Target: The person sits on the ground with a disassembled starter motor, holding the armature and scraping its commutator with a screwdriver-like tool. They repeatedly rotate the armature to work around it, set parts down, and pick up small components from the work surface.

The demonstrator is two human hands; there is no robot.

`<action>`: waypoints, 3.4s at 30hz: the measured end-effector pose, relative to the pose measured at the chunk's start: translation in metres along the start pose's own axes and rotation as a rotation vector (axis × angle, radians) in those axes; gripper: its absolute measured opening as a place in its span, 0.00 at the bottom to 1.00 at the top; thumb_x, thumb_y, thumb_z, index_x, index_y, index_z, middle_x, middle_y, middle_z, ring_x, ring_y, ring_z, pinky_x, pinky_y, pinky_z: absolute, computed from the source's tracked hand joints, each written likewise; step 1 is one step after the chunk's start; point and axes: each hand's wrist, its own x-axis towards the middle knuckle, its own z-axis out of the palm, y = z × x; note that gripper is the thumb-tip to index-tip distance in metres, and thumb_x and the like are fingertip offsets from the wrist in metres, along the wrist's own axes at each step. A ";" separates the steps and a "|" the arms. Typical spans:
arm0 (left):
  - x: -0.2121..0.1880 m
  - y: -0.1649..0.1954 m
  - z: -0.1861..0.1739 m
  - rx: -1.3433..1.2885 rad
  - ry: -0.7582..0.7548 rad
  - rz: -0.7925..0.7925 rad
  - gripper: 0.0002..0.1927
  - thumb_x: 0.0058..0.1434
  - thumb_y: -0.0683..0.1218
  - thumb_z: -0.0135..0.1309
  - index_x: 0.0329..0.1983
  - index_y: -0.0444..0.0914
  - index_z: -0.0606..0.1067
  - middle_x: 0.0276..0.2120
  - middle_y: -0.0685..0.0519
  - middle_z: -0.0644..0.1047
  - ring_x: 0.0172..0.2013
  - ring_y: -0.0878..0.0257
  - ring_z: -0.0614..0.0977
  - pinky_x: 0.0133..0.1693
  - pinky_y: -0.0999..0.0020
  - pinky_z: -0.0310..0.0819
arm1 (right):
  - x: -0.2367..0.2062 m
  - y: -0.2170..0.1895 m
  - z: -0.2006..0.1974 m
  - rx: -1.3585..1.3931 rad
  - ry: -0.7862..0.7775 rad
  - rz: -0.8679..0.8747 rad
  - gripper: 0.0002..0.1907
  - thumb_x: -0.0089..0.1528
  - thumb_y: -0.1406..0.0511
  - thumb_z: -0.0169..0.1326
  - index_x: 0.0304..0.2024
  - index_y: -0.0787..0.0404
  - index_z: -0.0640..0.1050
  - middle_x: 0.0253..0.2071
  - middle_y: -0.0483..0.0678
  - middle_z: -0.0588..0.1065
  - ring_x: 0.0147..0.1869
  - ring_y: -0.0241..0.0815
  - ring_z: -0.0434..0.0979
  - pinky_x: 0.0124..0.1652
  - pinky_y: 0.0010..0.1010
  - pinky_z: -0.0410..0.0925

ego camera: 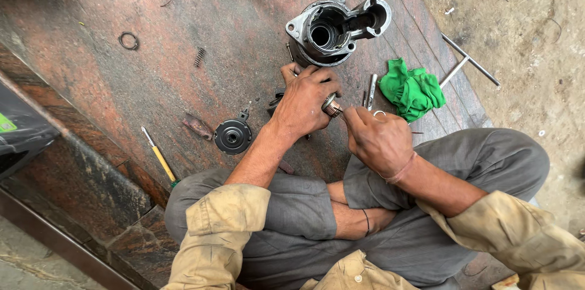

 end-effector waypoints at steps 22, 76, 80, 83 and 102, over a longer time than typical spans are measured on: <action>0.002 -0.001 -0.003 -0.001 -0.016 0.004 0.14 0.42 0.42 0.63 0.34 0.43 0.80 0.41 0.56 0.78 0.47 0.55 0.78 0.51 0.47 0.54 | -0.005 0.001 0.005 0.001 0.040 0.055 0.07 0.62 0.64 0.58 0.32 0.57 0.72 0.25 0.46 0.71 0.24 0.48 0.75 0.25 0.39 0.67; 0.007 0.004 -0.004 0.032 -0.093 -0.074 0.13 0.41 0.44 0.66 0.33 0.41 0.83 0.38 0.54 0.77 0.47 0.55 0.79 0.57 0.43 0.52 | 0.018 -0.006 -0.005 -0.014 0.067 0.220 0.18 0.64 0.54 0.58 0.25 0.57 0.76 0.23 0.48 0.72 0.26 0.52 0.77 0.25 0.44 0.66; 0.006 0.003 -0.001 0.023 -0.046 -0.059 0.13 0.42 0.44 0.66 0.33 0.40 0.82 0.39 0.53 0.77 0.47 0.54 0.79 0.56 0.44 0.52 | 0.018 -0.007 -0.006 -0.021 0.065 0.176 0.14 0.64 0.58 0.56 0.27 0.58 0.75 0.25 0.49 0.73 0.27 0.53 0.77 0.25 0.46 0.66; 0.005 0.001 0.002 0.022 -0.051 -0.066 0.13 0.39 0.42 0.64 0.32 0.41 0.82 0.38 0.54 0.77 0.46 0.55 0.79 0.56 0.44 0.53 | 0.017 -0.008 -0.005 -0.013 0.082 0.161 0.14 0.64 0.58 0.56 0.27 0.57 0.74 0.24 0.49 0.73 0.26 0.53 0.76 0.25 0.46 0.66; 0.002 0.002 0.007 -0.035 -0.002 -0.079 0.11 0.42 0.43 0.67 0.30 0.42 0.82 0.40 0.55 0.78 0.47 0.54 0.77 0.50 0.47 0.54 | 0.015 -0.012 0.019 0.081 0.216 0.181 0.10 0.62 0.64 0.58 0.29 0.59 0.72 0.26 0.50 0.71 0.27 0.54 0.75 0.26 0.44 0.65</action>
